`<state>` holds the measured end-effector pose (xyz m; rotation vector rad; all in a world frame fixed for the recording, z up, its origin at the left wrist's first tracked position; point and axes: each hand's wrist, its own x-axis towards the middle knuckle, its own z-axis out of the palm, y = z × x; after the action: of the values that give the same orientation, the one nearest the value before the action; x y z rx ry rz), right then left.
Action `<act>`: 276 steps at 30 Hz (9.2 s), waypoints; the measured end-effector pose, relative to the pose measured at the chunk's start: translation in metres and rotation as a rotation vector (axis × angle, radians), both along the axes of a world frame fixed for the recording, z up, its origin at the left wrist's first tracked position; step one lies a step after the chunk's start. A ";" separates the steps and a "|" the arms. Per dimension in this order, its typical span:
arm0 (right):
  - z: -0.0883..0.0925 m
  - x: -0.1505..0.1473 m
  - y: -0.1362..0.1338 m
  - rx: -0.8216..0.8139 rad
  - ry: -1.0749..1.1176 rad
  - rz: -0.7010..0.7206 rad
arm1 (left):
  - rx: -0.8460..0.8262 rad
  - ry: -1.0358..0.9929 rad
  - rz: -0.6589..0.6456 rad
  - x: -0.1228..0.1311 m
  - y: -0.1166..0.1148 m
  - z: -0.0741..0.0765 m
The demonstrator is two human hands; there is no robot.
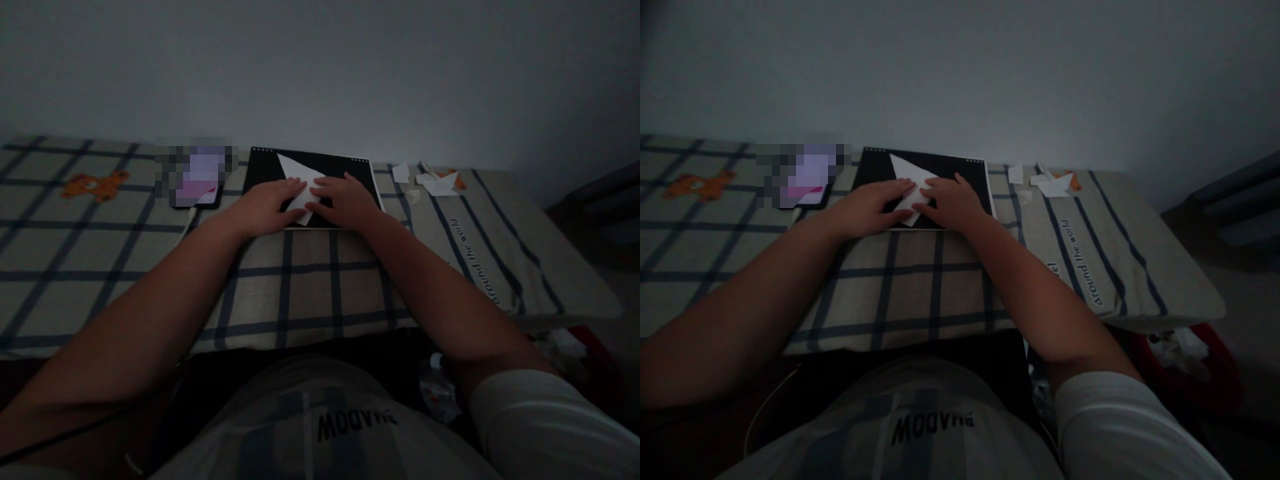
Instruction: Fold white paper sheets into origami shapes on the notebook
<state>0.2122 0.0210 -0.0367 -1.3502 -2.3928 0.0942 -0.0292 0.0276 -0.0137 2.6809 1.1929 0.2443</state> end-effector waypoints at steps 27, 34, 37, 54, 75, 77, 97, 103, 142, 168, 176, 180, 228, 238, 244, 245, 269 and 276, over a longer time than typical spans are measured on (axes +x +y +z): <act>0.011 -0.012 -0.011 -0.125 -0.200 -0.105 | -0.059 0.053 -0.080 -0.001 0.006 0.002; 0.009 0.001 0.000 -0.102 -0.166 -0.018 | -0.059 0.154 -0.071 -0.001 0.006 0.000; 0.007 0.009 0.007 -0.094 -0.165 0.009 | -0.054 0.170 -0.071 0.000 0.008 -0.002; 0.013 0.025 0.014 0.125 -0.086 -0.243 | -0.056 0.140 -0.081 0.001 0.007 -0.004; 0.018 0.028 0.008 -0.001 -0.211 -0.090 | -0.073 0.152 -0.052 0.003 0.002 0.003; 0.017 0.029 0.008 0.001 -0.218 -0.087 | -0.066 0.154 -0.055 0.002 0.003 0.002; 0.001 0.032 0.025 0.015 -0.183 -0.278 | -0.066 0.172 -0.072 0.004 0.003 0.002; 0.004 0.026 0.019 0.012 -0.205 -0.294 | -0.052 0.163 -0.084 0.003 0.006 -0.001; 0.052 0.006 -0.022 -0.559 -0.052 0.298 | -0.059 0.158 -0.060 0.003 0.006 -0.001; 0.047 0.013 -0.010 -0.294 -0.141 -0.176 | -0.055 0.145 -0.087 0.002 0.007 -0.001; 0.038 0.018 -0.002 -0.242 -0.175 -0.264 | -0.047 0.125 -0.094 0.001 0.008 -0.003; 0.035 0.021 0.003 -0.225 -0.169 -0.291 | -0.050 0.121 -0.090 0.000 0.009 -0.004; 0.008 0.020 0.013 -0.092 -0.142 0.056 | -0.002 0.142 0.051 -0.002 0.007 -0.002; 0.010 0.013 0.009 -0.113 -0.215 0.027 | -0.016 0.098 0.076 0.001 0.006 -0.003; 0.011 0.007 0.003 -0.112 -0.243 0.016 | -0.032 0.122 0.071 0.001 0.007 -0.001; 0.010 0.007 0.003 -0.111 -0.240 0.018 | -0.033 0.123 0.073 0.001 0.007 0.000; 0.000 0.004 0.007 -0.074 -0.211 0.076 | -0.011 0.152 0.075 0.002 0.006 -0.002; -0.001 0.003 0.008 -0.072 -0.222 0.076 | -0.019 0.149 0.075 0.003 0.005 -0.001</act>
<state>0.2147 0.0285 -0.0381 -1.3654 -2.6495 0.0542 -0.0264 0.0331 -0.0149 2.6810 1.3326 0.0445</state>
